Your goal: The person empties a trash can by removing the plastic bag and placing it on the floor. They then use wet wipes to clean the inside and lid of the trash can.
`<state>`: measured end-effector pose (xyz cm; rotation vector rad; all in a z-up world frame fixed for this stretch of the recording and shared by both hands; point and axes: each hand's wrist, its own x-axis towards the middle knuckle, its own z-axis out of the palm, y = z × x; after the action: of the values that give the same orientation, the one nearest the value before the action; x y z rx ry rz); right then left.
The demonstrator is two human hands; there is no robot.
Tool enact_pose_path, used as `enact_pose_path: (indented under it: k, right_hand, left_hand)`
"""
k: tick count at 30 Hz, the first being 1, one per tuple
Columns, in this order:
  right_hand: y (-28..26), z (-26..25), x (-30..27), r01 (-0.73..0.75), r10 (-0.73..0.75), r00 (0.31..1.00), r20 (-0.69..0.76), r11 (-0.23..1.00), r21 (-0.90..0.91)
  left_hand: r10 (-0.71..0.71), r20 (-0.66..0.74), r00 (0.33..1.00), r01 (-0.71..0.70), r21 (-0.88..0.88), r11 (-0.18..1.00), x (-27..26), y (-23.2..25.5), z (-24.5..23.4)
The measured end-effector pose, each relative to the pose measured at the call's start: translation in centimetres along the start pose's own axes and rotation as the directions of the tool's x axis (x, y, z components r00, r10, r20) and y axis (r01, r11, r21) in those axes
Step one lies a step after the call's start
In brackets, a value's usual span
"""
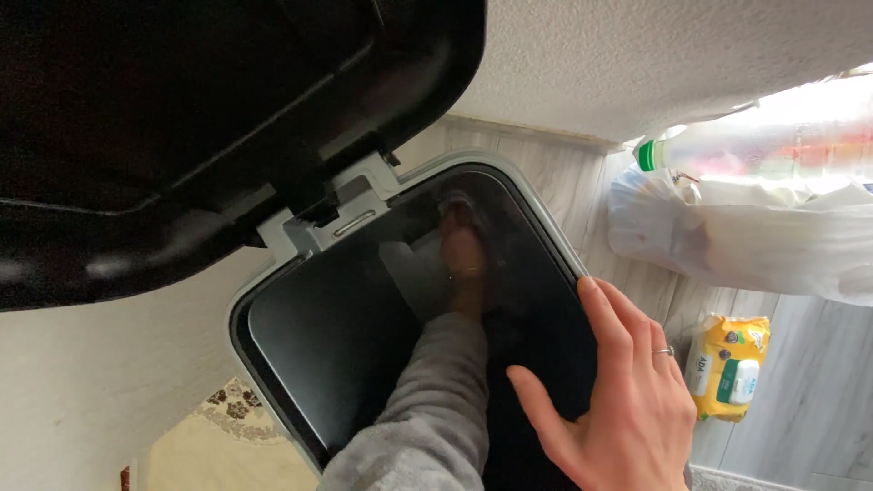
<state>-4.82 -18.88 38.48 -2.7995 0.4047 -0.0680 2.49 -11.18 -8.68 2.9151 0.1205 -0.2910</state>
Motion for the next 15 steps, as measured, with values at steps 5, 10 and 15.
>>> enact_pose_path:
  k: [5, 10, 15]
  right_hand:
    - [-1.3, -3.6, 2.0, -0.612, 0.465, 0.786, 0.407, 0.680, 0.405]
    - [0.6, -3.6, 1.2, -0.604, 0.349, 0.792, 0.501, 0.332, 0.725]
    - [2.1, -2.9, 0.6, -0.559, 0.311, 0.821, 0.479, 0.263, 0.787]
  left_hand:
    - [0.087, 0.220, 0.971, 0.027, -0.468, 0.883, -1.6, -1.5, -0.7]
    - [0.558, 0.211, 0.803, -0.467, -0.359, 0.808, -4.5, -1.0, -6.8]
    - [0.309, 0.724, 0.617, -0.381, -0.069, 0.922, -6.5, 0.5, -4.3]
